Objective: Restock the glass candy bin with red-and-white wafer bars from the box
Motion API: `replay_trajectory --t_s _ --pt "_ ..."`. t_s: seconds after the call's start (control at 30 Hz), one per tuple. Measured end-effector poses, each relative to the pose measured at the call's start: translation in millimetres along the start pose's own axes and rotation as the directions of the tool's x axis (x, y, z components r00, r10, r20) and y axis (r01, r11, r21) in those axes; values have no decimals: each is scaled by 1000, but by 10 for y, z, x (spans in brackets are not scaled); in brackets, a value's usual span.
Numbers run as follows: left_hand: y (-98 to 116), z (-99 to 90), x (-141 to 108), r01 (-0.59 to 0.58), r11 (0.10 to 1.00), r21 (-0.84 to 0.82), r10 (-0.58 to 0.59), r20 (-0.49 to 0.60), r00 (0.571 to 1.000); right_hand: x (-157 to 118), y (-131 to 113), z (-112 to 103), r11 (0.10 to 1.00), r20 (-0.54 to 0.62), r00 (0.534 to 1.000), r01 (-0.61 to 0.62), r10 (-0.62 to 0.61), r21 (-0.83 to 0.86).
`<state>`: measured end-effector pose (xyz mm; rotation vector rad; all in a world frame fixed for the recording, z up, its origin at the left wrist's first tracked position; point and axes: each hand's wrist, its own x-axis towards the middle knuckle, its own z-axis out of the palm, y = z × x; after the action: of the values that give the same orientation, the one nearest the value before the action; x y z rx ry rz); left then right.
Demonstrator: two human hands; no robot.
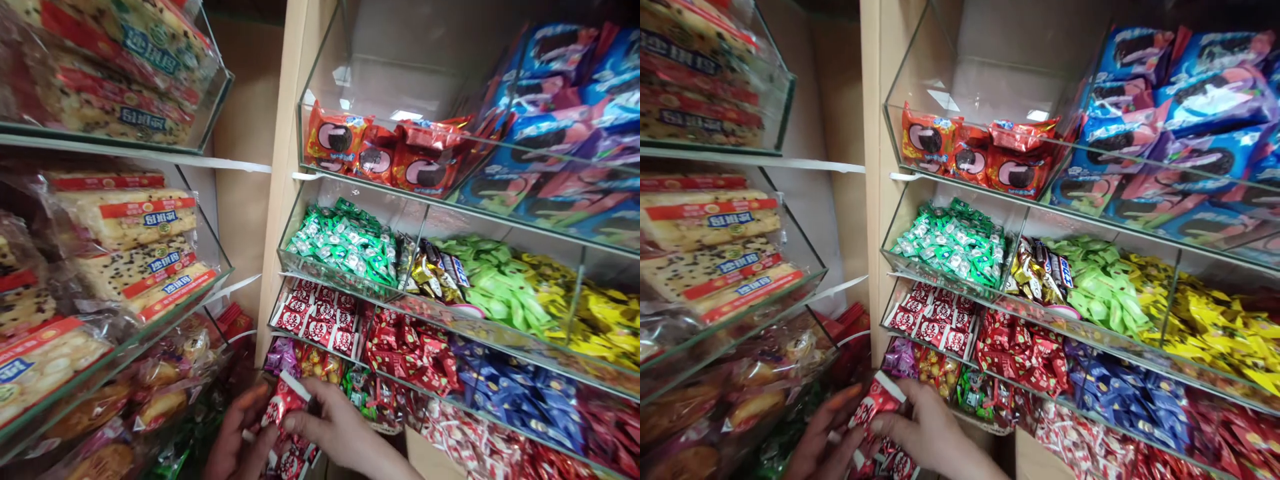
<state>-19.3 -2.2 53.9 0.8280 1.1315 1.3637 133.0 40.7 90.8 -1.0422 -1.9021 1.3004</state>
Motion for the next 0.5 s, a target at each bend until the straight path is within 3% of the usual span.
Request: replay_trajectory --t_s 0.1,0.17,0.33,0.5 --pt "115 111 14 -31 998 55 26 83 996 -91 78 51 938 -111 988 -60 103 341" --pt "146 163 19 0 999 33 -4 134 991 -108 99 33 884 -142 980 -55 136 464" --pt "183 225 -20 34 999 26 -39 239 970 -209 127 18 836 -205 966 -20 158 548" --pt "269 190 -40 -80 975 209 12 305 952 -379 194 69 820 -256 957 39 133 571"
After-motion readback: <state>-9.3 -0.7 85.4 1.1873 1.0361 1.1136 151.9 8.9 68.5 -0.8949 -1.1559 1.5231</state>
